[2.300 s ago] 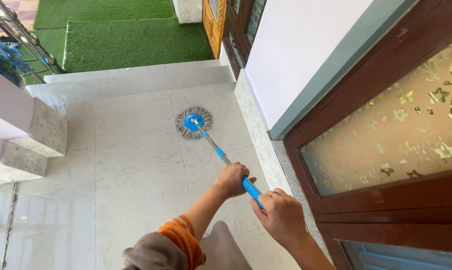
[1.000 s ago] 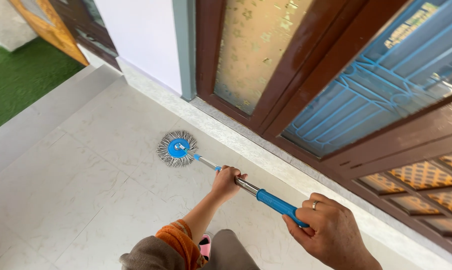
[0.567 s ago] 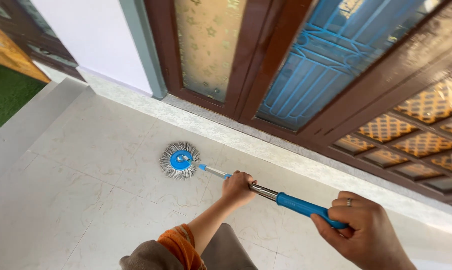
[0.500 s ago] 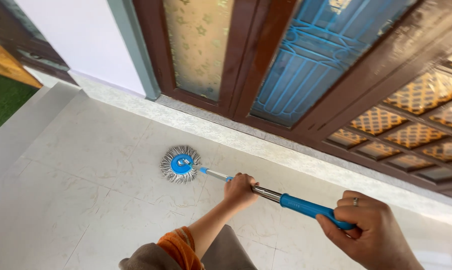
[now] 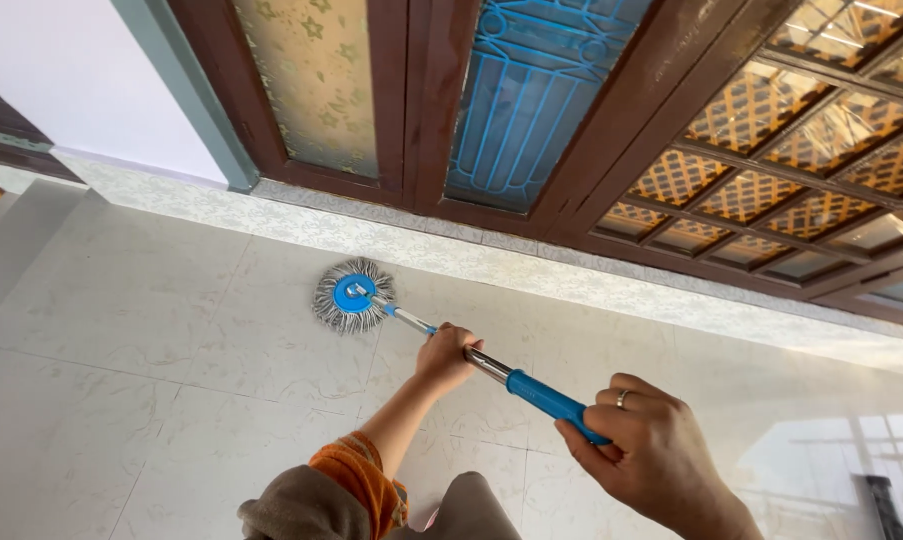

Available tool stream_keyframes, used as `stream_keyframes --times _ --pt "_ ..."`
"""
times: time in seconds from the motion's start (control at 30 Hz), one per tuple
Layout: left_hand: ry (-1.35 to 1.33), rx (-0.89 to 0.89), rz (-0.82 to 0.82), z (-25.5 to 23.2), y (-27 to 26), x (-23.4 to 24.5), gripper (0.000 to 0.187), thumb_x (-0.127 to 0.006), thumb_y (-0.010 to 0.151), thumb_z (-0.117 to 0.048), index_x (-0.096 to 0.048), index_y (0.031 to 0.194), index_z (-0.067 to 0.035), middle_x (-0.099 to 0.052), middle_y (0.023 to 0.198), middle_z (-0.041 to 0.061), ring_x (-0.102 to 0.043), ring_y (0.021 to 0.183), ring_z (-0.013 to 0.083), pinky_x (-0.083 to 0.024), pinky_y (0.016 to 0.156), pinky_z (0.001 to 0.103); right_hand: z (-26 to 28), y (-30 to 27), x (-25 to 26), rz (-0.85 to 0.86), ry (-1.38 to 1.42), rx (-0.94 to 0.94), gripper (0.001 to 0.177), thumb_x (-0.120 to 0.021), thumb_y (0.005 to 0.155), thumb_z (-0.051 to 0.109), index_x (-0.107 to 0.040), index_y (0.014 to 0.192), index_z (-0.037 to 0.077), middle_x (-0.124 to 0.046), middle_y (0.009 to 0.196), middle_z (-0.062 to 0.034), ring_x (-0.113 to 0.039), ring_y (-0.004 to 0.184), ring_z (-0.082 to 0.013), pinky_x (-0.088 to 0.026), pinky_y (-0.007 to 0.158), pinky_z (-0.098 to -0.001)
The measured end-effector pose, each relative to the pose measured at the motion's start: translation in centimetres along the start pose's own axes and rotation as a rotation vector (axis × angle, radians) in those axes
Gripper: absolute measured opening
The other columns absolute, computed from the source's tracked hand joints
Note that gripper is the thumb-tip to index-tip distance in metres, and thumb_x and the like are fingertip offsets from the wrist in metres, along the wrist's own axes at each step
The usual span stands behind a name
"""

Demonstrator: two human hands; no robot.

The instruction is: The person mops a tiled balcony floor using a blue spin mop. They move the mop back and forth across the surface, covering areas near a glass door, a stationary exercise bike, and the balcony railing.

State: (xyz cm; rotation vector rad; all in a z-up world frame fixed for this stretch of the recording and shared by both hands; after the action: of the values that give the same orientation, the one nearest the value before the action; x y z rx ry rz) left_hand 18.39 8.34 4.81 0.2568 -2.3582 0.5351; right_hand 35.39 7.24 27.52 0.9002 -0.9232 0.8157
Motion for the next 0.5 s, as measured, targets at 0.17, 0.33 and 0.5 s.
stream_keyframes --times 0.17,0.33,0.5 --pt "-0.001 -0.042 0.021 -0.7 -0.2 -2.1 0.036 -0.047 0.085 -0.028 -0.048 0.056 -0.008 -0.053 0.063 0.004 -0.050 0.084 0.0201 -0.040 0.071 0.037 0.4 -1.8 0.6 -0.027 -0.015 -0.029 0.043 -0.064 0.070 0.019 -0.033 0.041 0.013 -0.032 0.037 0.0023 -0.032 0.040 -0.0118 -0.027 0.034 -0.0249" --pt "-0.004 -0.070 0.081 -2.5 -1.0 -3.7 0.033 -0.048 0.083 -0.030 -0.053 0.059 -0.009 -0.055 0.074 0.010 -0.053 0.076 0.0272 -0.040 0.068 0.039 1.6 -3.7 2.2 -0.084 -0.032 -0.082 0.044 -0.063 0.070 0.017 -0.029 0.041 0.012 -0.028 0.037 0.0019 -0.028 0.038 -0.0128 -0.024 0.035 -0.0257" --pt "0.024 -0.166 0.188 -3.8 -2.3 -5.2 0.035 -0.047 0.085 -0.032 -0.046 0.057 -0.010 -0.054 0.073 0.009 -0.049 0.087 0.0251 -0.037 0.071 0.038 3.7 -5.7 3.1 -0.159 -0.086 -0.174 0.045 -0.060 0.071 0.016 -0.026 0.042 0.012 -0.025 0.038 0.0022 -0.028 0.038 -0.0133 -0.024 0.035 -0.0254"
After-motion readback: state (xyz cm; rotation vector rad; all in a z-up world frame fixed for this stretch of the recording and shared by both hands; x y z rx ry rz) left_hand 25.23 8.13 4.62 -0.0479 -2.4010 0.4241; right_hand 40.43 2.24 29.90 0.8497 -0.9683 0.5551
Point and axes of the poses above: each hand's wrist, its own y-axis towards the middle knuckle, its own x-axis out of the back of the hand, z = x × y, the point moved 5 cm from there along y, towards the middle knuckle
